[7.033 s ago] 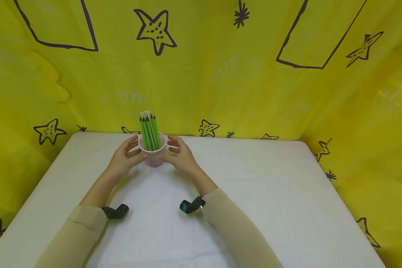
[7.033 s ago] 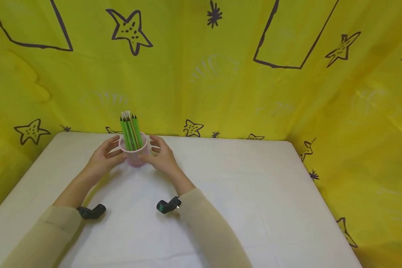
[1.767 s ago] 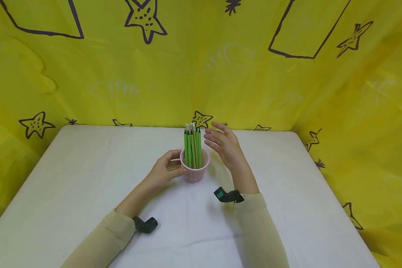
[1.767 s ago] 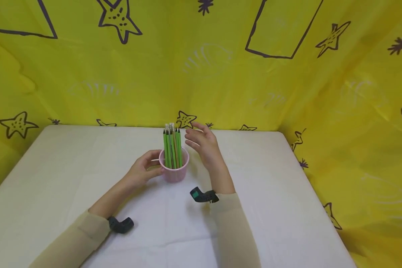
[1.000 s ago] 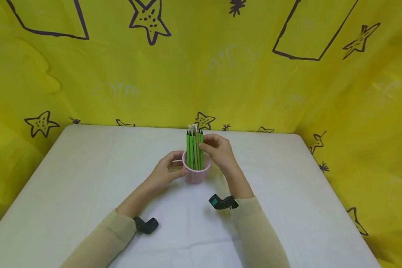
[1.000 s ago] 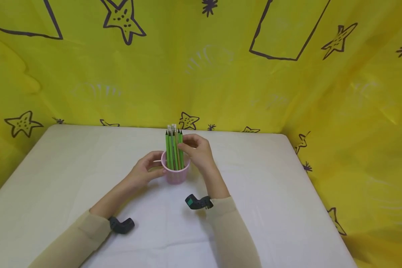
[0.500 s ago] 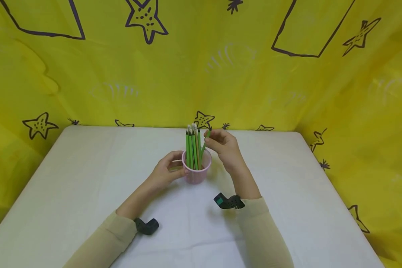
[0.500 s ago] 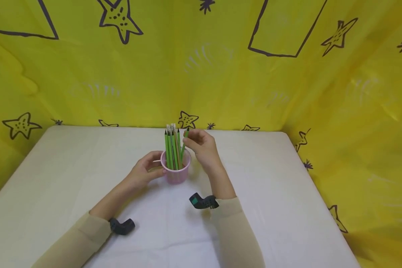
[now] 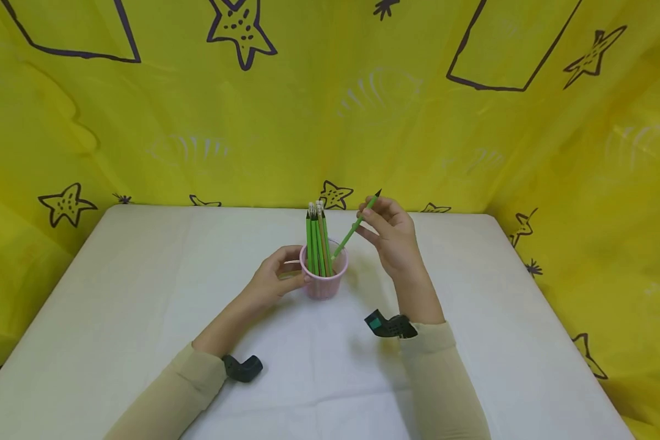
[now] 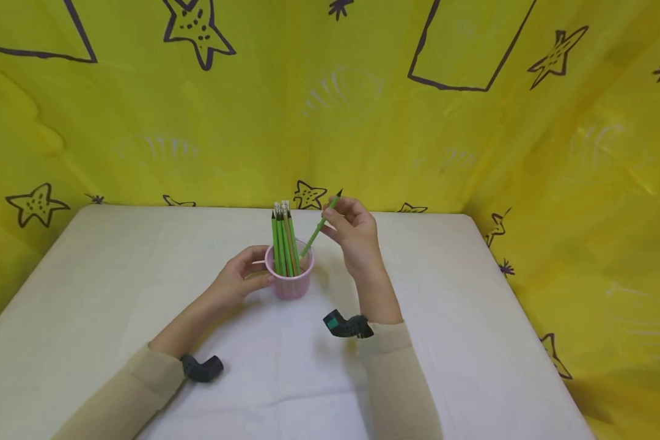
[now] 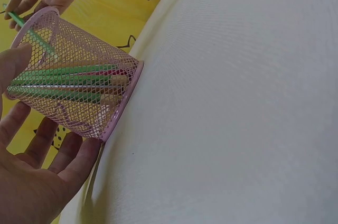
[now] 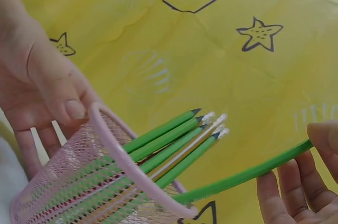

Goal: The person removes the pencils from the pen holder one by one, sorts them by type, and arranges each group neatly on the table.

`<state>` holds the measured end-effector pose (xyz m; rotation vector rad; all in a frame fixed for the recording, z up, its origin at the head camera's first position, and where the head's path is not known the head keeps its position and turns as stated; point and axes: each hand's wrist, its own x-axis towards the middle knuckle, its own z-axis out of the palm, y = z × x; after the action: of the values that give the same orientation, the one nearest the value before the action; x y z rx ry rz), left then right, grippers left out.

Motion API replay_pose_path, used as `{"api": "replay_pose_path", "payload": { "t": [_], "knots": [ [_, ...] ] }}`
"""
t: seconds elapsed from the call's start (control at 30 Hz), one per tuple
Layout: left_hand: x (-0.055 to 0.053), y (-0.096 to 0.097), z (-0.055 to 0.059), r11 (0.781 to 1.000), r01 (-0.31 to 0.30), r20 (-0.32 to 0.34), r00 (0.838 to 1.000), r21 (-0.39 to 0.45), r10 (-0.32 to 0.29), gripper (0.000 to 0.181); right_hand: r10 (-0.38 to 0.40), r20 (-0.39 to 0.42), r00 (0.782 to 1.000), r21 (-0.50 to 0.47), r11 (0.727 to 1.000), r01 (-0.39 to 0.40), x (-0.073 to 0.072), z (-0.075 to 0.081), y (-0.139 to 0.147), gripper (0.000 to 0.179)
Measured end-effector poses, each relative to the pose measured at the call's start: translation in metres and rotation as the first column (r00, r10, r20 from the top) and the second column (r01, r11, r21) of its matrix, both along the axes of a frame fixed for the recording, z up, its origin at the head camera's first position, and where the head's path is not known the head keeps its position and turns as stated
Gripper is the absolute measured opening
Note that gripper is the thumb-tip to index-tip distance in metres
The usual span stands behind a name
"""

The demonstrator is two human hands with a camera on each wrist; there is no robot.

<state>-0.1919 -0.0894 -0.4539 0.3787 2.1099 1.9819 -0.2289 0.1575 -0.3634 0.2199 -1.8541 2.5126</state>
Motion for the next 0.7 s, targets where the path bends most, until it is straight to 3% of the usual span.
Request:
{"api": "replay_pose_path", "payload": {
  "t": [0.3, 0.7],
  "knots": [
    [-0.001, 0.0, 0.001, 1.0, 0.001, -0.017, 1.0, -0.02, -0.002, 0.062, -0.034, -0.038, 0.999, -0.071, 0.997, 0.031, 0.002, 0.008, 0.013, 0.014],
    [0.002, 0.001, -0.001, 1.0, 0.002, -0.021, 1.0, -0.01, -0.003, 0.06, -0.065, -0.004, 0.998, -0.087, 0.994, 0.065, -0.003, 0.003, 0.032, 0.022]
  ]
}}
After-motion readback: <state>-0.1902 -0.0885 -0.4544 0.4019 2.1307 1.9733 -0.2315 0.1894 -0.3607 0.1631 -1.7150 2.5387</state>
